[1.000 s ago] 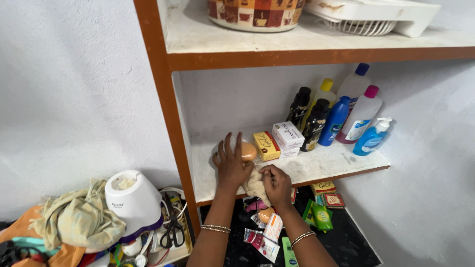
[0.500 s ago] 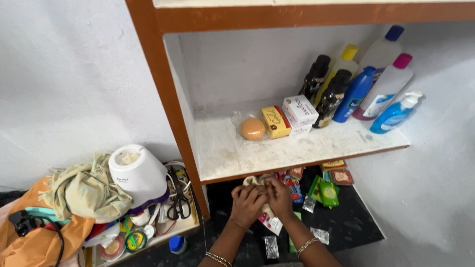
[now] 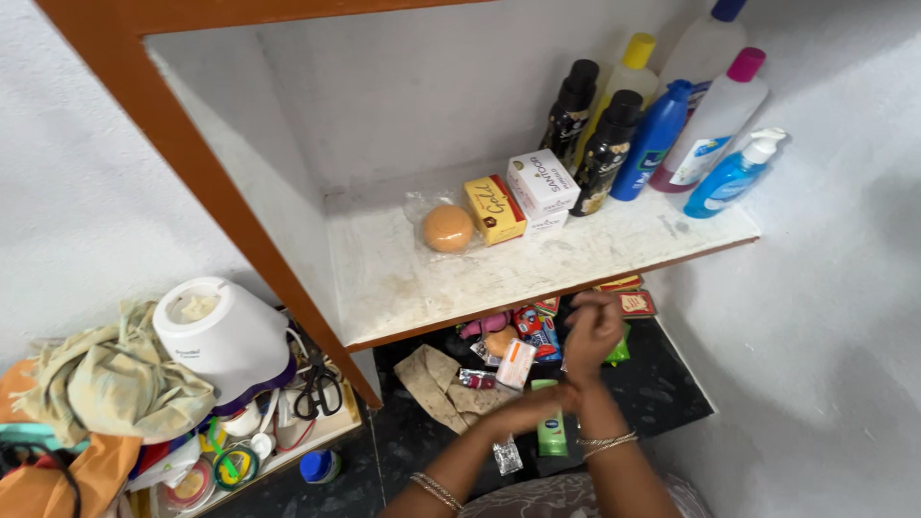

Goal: The person organizes a cluttered shelf by picking up various toiletries and small boxes from the floor and placing them neatly on the shelf. They handle items such as a sponge, soap bars, and small boxes, arranging them in rows to tidy the space.

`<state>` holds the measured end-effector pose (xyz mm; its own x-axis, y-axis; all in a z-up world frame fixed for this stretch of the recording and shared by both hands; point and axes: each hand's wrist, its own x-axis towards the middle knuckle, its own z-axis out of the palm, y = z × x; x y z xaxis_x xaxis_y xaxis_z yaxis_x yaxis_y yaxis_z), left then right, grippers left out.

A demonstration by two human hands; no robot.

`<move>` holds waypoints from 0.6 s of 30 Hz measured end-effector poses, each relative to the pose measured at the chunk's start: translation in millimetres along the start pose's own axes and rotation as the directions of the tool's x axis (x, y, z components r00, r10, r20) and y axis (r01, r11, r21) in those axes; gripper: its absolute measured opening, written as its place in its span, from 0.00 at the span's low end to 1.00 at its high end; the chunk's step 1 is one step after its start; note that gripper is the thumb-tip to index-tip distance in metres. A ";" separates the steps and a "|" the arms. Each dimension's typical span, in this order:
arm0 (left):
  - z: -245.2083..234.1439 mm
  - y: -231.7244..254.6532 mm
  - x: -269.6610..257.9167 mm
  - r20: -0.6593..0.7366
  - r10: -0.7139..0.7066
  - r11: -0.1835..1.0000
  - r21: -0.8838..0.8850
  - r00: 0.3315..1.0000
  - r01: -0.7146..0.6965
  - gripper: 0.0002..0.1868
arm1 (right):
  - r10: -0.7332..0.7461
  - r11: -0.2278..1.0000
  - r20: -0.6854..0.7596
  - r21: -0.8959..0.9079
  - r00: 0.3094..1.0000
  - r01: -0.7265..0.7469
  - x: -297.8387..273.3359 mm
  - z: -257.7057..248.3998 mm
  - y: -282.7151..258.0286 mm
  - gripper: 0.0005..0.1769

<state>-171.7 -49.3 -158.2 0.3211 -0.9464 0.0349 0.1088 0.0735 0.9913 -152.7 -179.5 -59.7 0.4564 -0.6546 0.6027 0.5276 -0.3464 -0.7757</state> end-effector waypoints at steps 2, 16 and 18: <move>51.3 2.0 23.1 0.145 -0.194 0.970 -0.116 0.970 0.211 0.38 | -0.049 0.998 -0.063 0.024 0.997 0.051 36.7 -10.5 -13.2 0.08; 110.9 13.7 81.3 0.384 -0.225 0.964 -0.048 0.896 0.263 0.60 | 0.045 0.999 -0.369 0.016 0.928 -0.042 110.0 -95.9 -23.9 0.08; 91.1 16.6 87.4 0.393 -0.274 0.961 0.144 0.878 0.236 0.56 | 0.132 0.991 -0.296 0.014 0.946 -0.134 98.8 -104.8 15.6 0.08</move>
<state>-227.6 -159.4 -127.1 -0.1179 -0.9744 -0.1915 0.0452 -0.1979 0.9792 -174.5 -320.0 -31.9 0.2893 -0.8640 0.4120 0.4716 -0.2459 -0.8468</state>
